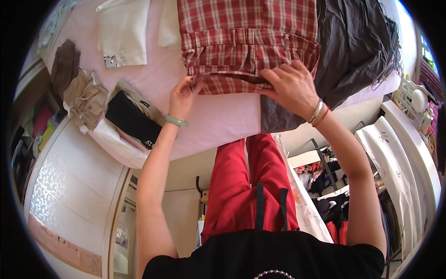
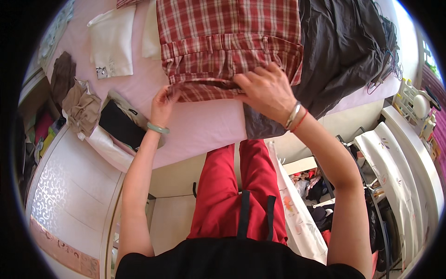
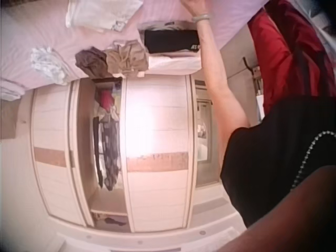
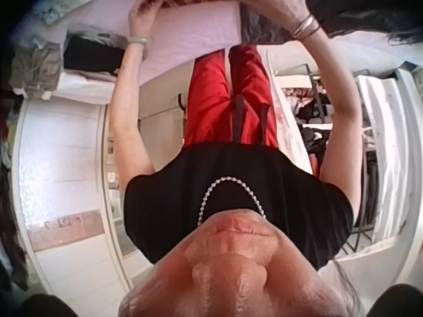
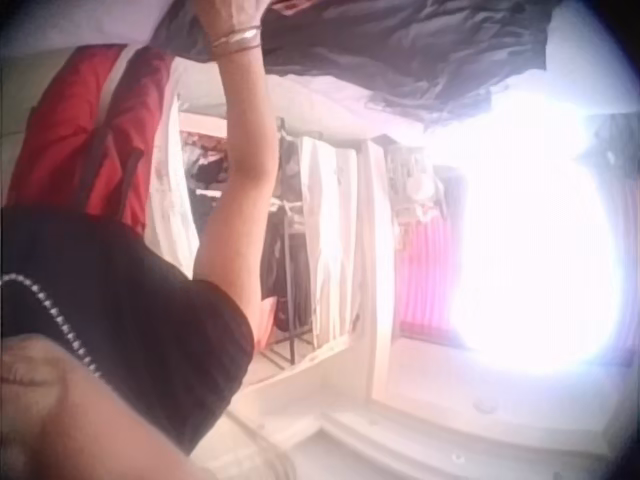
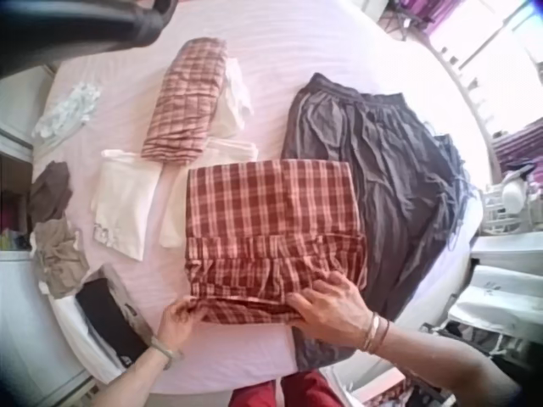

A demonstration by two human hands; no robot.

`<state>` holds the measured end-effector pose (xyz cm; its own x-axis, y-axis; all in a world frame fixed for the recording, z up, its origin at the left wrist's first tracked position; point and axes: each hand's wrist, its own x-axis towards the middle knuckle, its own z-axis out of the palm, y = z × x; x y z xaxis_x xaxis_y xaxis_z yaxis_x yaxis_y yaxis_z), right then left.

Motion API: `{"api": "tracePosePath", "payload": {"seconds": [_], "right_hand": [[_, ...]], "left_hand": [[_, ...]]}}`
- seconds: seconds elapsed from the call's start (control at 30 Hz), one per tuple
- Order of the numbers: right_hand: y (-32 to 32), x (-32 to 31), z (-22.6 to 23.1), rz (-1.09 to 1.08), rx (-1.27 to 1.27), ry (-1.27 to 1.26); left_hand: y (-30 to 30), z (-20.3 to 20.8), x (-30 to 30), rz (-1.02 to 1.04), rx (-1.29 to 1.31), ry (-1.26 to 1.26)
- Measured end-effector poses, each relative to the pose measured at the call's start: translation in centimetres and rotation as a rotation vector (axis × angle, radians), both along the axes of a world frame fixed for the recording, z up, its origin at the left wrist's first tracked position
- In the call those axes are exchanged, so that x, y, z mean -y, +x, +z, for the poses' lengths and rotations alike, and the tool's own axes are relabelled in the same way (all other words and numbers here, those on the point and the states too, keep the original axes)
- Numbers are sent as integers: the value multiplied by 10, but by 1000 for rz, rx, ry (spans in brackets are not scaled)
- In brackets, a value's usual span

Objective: The person folds a pair of red plaid shorts on a bed, smoothing the fabric and aligning the edges before stacking them. They then pick up a pair of dark grey sweatpants, turn them inside out, and begin to fold them.

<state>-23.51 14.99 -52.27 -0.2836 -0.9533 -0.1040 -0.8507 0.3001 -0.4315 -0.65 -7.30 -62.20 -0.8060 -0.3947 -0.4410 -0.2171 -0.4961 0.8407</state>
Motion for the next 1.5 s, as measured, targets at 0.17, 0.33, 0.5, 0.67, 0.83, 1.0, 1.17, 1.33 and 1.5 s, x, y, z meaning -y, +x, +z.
{"api": "tracePosePath", "payload": {"seconds": [0.17,0.33,0.5,0.67,0.83,1.0,1.17,1.33,1.5], "right_hand": [[-54,-28,0,-80,-77,279],[-74,-29,-2,-432,226,336],[-65,-52,-39,-631,331,104],[-48,-56,-52,-739,299,-151],[-38,-53,-57,-707,131,-285],[-43,-57,-75,-682,-28,-161],[-45,-58,-82,-695,2,-155],[-42,-60,-78,-801,161,-199],[-33,-70,-61,-894,332,-123]], "left_hand": [[-12,10,1,29,234,-218],[-32,13,-11,213,246,-284],[-37,7,-15,224,247,-400],[-49,25,-18,25,389,-426],[-57,27,-15,155,277,-548],[-48,4,-8,147,524,-583],[-48,-9,-9,388,397,-502],[-24,3,4,164,499,-248],[-16,19,4,13,601,-76]]}}
